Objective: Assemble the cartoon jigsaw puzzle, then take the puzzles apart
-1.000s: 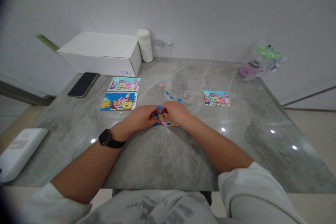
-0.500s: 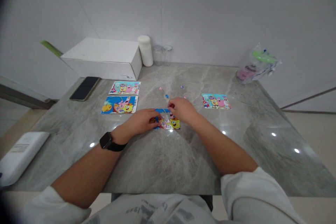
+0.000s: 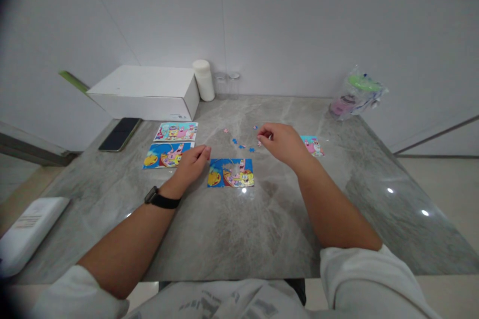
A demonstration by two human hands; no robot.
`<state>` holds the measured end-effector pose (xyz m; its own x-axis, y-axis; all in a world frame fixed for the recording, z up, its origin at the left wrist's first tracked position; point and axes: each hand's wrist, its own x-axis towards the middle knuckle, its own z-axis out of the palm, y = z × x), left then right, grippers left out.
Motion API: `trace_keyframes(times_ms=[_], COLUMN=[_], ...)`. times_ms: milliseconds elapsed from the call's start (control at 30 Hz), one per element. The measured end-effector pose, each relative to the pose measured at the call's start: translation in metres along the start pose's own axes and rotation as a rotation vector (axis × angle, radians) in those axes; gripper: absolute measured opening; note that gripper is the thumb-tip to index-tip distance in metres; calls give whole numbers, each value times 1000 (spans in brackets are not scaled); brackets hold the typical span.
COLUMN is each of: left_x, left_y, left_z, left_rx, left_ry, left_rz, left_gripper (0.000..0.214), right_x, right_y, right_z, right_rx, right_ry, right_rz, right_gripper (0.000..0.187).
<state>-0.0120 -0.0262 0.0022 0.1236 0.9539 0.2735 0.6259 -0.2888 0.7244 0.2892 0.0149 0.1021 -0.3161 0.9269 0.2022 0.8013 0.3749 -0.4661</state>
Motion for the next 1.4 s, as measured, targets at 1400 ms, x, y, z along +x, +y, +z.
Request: trace_keyframes(times_ms=[1400], left_x=[2], left_y=[-5], left_z=[11], left_rx=[-239], left_ry=[147], left_rz=[-153], left_gripper=[50], right_x=[27], right_y=[77], right_z=[83], right_rx=[-238], right_ry=[-194], right_rz=[109], right_gripper=[18])
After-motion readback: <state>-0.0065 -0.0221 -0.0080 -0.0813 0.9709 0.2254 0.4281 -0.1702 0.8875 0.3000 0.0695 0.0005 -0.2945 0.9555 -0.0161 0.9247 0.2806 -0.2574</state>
